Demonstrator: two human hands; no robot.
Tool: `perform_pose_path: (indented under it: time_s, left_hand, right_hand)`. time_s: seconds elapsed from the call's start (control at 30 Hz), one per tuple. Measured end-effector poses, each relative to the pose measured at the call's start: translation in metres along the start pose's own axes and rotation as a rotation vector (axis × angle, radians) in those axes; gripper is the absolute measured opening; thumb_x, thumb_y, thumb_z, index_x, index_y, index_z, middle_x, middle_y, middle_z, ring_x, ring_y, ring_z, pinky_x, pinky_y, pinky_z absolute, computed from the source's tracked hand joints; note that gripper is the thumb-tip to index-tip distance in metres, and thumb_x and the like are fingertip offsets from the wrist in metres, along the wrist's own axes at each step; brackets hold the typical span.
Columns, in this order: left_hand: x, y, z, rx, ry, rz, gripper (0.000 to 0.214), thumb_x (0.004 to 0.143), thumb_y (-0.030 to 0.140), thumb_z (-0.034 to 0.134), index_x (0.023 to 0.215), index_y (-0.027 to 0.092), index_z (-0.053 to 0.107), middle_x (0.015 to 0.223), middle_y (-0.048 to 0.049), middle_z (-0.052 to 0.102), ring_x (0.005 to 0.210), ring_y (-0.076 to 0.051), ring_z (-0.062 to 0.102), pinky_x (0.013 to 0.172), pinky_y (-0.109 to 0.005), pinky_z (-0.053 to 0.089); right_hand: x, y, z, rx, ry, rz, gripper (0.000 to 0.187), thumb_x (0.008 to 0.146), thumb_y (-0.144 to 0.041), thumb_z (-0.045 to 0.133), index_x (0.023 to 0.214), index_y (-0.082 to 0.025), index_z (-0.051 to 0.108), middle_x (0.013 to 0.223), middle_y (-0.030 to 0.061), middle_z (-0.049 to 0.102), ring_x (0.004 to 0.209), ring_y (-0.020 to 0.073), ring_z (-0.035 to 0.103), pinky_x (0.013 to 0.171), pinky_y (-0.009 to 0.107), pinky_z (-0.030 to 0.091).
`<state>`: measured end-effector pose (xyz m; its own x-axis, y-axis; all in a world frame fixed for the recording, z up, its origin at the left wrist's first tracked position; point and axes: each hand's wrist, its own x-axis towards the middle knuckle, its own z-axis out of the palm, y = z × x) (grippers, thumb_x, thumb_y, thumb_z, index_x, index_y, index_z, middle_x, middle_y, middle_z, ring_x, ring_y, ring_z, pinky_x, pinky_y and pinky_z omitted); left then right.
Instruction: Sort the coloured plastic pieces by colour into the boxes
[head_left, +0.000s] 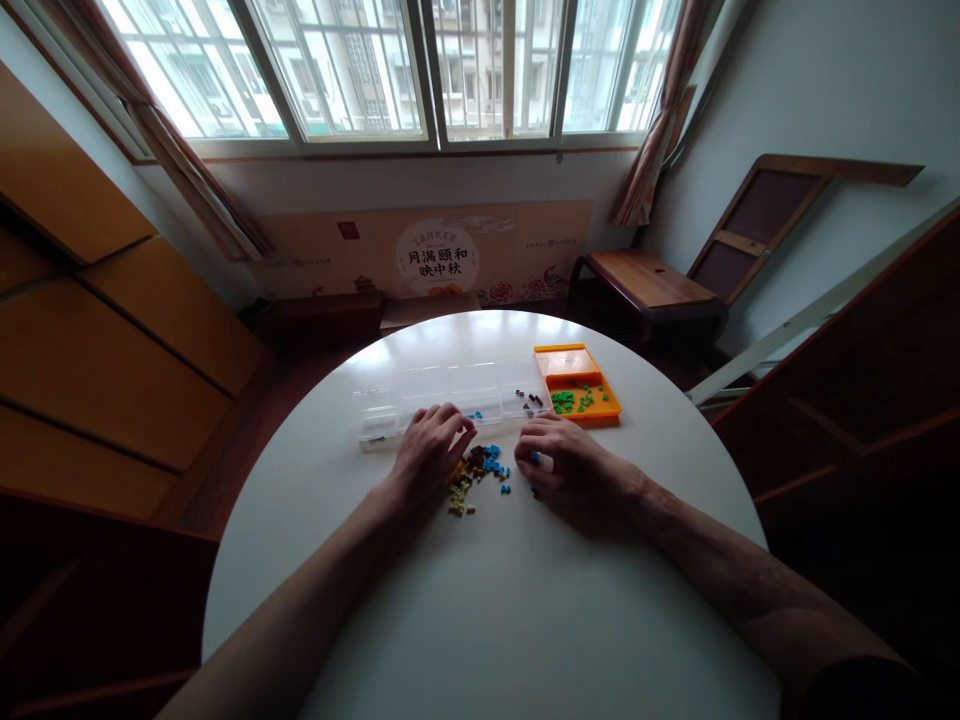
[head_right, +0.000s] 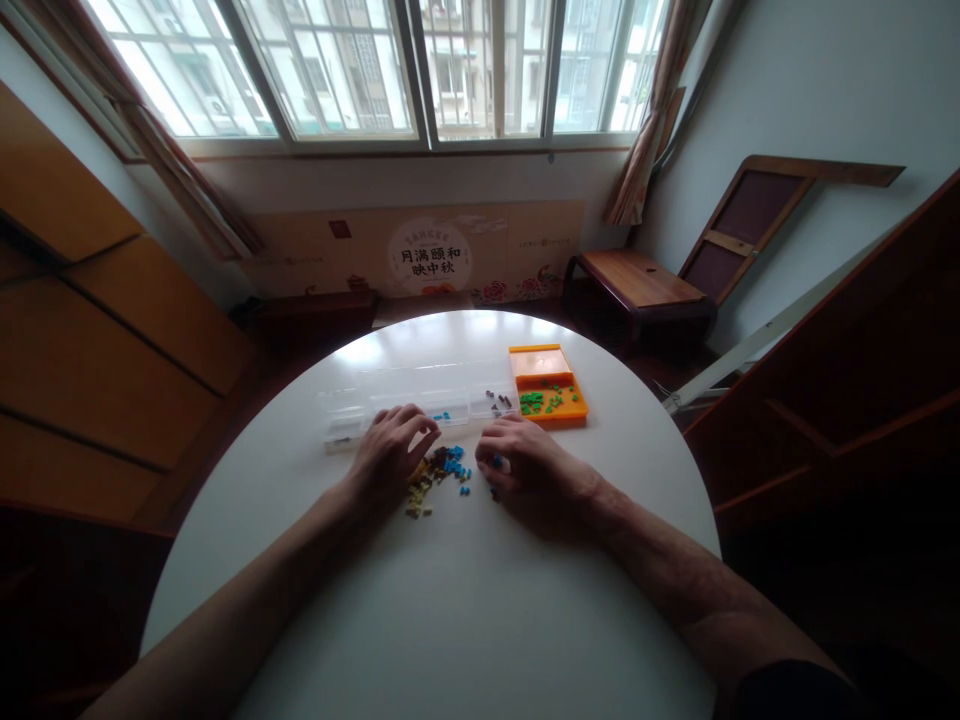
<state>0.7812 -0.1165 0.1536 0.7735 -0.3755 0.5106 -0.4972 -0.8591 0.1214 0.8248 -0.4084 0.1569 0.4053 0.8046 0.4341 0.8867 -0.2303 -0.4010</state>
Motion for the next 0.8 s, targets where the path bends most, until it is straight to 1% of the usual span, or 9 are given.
perform_pose_path:
  time_s: [0.07, 0.2, 0.27, 0.4, 0.53, 0.7, 0.8]
  left_hand:
    - [0.002, 0.001, -0.001, 0.014, 0.038, -0.024, 0.017, 0.111, 0.031, 0.060, 0.101, 0.021, 0.071, 0.102, -0.0058, 0.073, 0.094, -0.024, 0.066, 0.090, -0.040, 0.044]
    - [0.008, 0.004, -0.003, 0.055, 0.169, -0.105, 0.021, 0.112, 0.032, 0.057, 0.103, 0.021, 0.072, 0.101, -0.0064, 0.072, 0.095, -0.024, 0.065, 0.090, -0.041, 0.043]
    - [0.010, 0.004, -0.004, 0.055, 0.190, -0.118, 0.022, 0.113, 0.032, 0.057, 0.103, 0.022, 0.074, 0.101, -0.0060, 0.073, 0.095, -0.024, 0.066, 0.088, -0.040, 0.043]
    - [0.008, 0.003, -0.003, 0.053, 0.167, -0.124, 0.022, 0.112, 0.032, 0.057, 0.104, 0.023, 0.076, 0.103, -0.0059, 0.074, 0.096, -0.024, 0.067, 0.089, -0.040, 0.044]
    - [0.003, 0.000, -0.001, 0.061, 0.116, -0.105, 0.017, 0.107, 0.035, 0.066, 0.107, 0.025, 0.080, 0.105, -0.0063, 0.074, 0.096, -0.025, 0.067, 0.090, -0.042, 0.045]
    - [0.000, -0.004, 0.000, 0.067, 0.095, -0.070, 0.013, 0.104, 0.025, 0.068, 0.100, 0.025, 0.080, 0.105, -0.0059, 0.075, 0.094, -0.024, 0.067, 0.088, -0.040, 0.045]
    - [-0.001, -0.004, 0.000, 0.068, 0.100, -0.055, 0.011, 0.103, 0.023, 0.070, 0.099, 0.025, 0.080, 0.104, -0.0057, 0.075, 0.093, -0.024, 0.067, 0.087, -0.040, 0.045]
  right_hand:
    - [0.000, 0.000, 0.000, 0.002, 0.004, -0.002, 0.010, 0.095, -0.017, 0.070, 0.090, -0.025, 0.066, 0.090, 0.0006, 0.073, 0.087, 0.0197, 0.066, 0.097, 0.037, 0.049]
    - [0.001, -0.001, 0.001, -0.009, -0.002, -0.022, 0.009, 0.096, -0.017, 0.069, 0.091, -0.025, 0.067, 0.091, 0.0017, 0.073, 0.088, 0.0204, 0.065, 0.098, 0.038, 0.049]
    - [0.000, 0.001, 0.002, -0.005, 0.002, -0.020, 0.009, 0.095, -0.017, 0.069, 0.091, -0.025, 0.067, 0.092, 0.0014, 0.073, 0.088, 0.0199, 0.065, 0.098, 0.037, 0.049]
    - [-0.001, 0.004, 0.003, 0.012, 0.007, -0.010, 0.010, 0.094, -0.015, 0.070, 0.092, -0.024, 0.067, 0.092, 0.0006, 0.072, 0.088, 0.0188, 0.065, 0.097, 0.036, 0.048]
    - [-0.002, 0.005, 0.003, 0.005, 0.011, -0.002, 0.010, 0.094, -0.015, 0.070, 0.092, -0.024, 0.067, 0.093, 0.0011, 0.073, 0.088, 0.0193, 0.065, 0.099, 0.037, 0.049]
    - [-0.002, 0.001, 0.000, 0.004, 0.019, -0.001, 0.011, 0.093, -0.013, 0.070, 0.092, -0.024, 0.068, 0.091, 0.0012, 0.073, 0.087, 0.0193, 0.066, 0.098, 0.037, 0.050]
    - [-0.001, -0.001, -0.002, -0.005, 0.008, 0.004, 0.012, 0.093, -0.012, 0.071, 0.092, -0.024, 0.068, 0.092, 0.0006, 0.073, 0.086, 0.0188, 0.065, 0.099, 0.037, 0.050]
